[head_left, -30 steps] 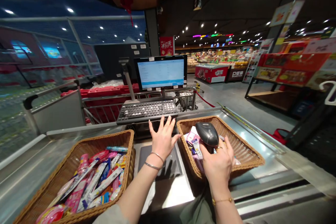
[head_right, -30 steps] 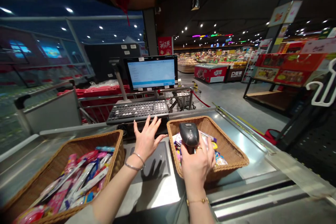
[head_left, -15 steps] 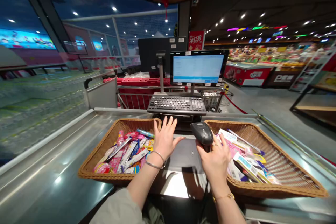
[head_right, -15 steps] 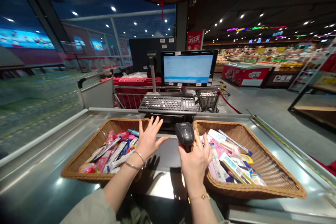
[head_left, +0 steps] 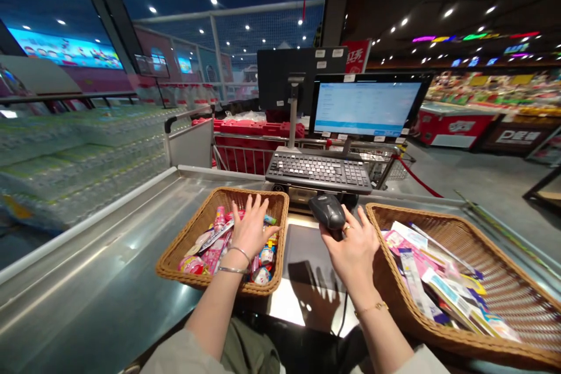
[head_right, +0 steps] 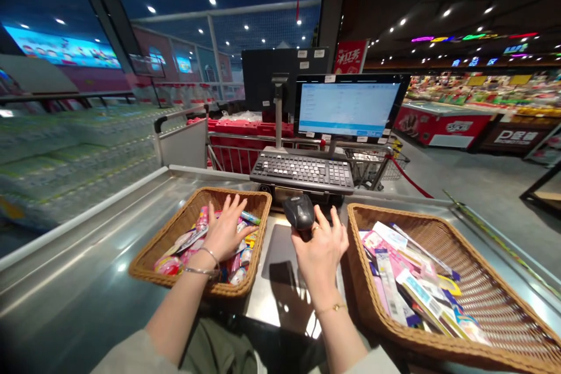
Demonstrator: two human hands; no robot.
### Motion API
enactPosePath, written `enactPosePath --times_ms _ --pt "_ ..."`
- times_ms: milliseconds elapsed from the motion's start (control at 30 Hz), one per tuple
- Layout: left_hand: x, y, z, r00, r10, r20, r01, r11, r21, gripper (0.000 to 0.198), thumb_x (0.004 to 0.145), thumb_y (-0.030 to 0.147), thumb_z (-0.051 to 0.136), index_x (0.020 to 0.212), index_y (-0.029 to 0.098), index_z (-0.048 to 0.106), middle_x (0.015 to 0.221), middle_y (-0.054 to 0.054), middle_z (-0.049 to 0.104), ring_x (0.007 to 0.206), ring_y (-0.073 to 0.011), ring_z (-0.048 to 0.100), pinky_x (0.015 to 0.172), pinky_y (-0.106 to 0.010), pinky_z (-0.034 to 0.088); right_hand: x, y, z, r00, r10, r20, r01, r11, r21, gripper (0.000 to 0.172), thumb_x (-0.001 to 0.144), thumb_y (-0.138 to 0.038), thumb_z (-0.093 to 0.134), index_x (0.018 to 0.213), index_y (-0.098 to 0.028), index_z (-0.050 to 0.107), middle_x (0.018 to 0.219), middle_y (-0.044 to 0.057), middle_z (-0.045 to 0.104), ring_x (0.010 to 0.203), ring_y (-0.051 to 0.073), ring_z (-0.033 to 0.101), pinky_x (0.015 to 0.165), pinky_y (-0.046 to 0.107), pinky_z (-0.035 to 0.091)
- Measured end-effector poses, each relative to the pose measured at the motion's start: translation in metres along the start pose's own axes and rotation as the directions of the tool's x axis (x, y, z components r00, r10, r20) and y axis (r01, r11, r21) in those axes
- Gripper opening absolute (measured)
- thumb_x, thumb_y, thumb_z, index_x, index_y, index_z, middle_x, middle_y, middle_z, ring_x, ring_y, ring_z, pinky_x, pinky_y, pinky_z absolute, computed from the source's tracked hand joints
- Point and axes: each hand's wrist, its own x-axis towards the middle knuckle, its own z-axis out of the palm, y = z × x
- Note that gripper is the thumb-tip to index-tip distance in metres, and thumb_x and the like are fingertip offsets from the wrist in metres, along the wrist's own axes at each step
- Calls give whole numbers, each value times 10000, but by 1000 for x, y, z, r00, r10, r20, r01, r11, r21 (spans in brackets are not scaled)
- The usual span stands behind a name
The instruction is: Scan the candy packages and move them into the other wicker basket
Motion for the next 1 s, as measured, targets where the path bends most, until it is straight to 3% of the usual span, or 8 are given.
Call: enactPosePath --times_ms 267,567,733,1000 --pt "-5 -41 0 992 -85 89 79 995 66 598 908 528 490 1418 217 475 1557 -138 353 1467 -355 243 1152 -697 75 -2 -12 22 996 -56 68 54 998 31 233 800 -371 578 890 -199 708 1301 87 633 1377 336 347 1085 571 223" --pt "-4 -65 9 978 -44 204 15 990 141 572 852 469 613 1371 242 531 1542 -141 386 1463 -352 257 1158 -675 65 -15 -12 34 987 -51 150 48 999 23 236 785 -325 575 929 -190 703 1315 83 625 1390 328 338 1096 570 231" --pt "-8 -68 20 963 -32 268 -17 984 178 569 817 479 651 1327 237 577 1523 -149 419 1450 -366 284 1160 -674 35 -18 -15 40 986 -36 160 31 999 30 251 780 -337 572 935 -194 709 1297 80 637 1381 332 349 1093 568 227" --pt "-17 -53 35 936 70 345 -161 957 241 382 764 476 689 1017 193 732 1488 -161 466 1445 -352 305 1194 -599 12 -19 -16 41 986 -27 162 17 998 60 226 763 -340 570 881 -199 702 1297 85 637 1379 332 350 1093 573 222"
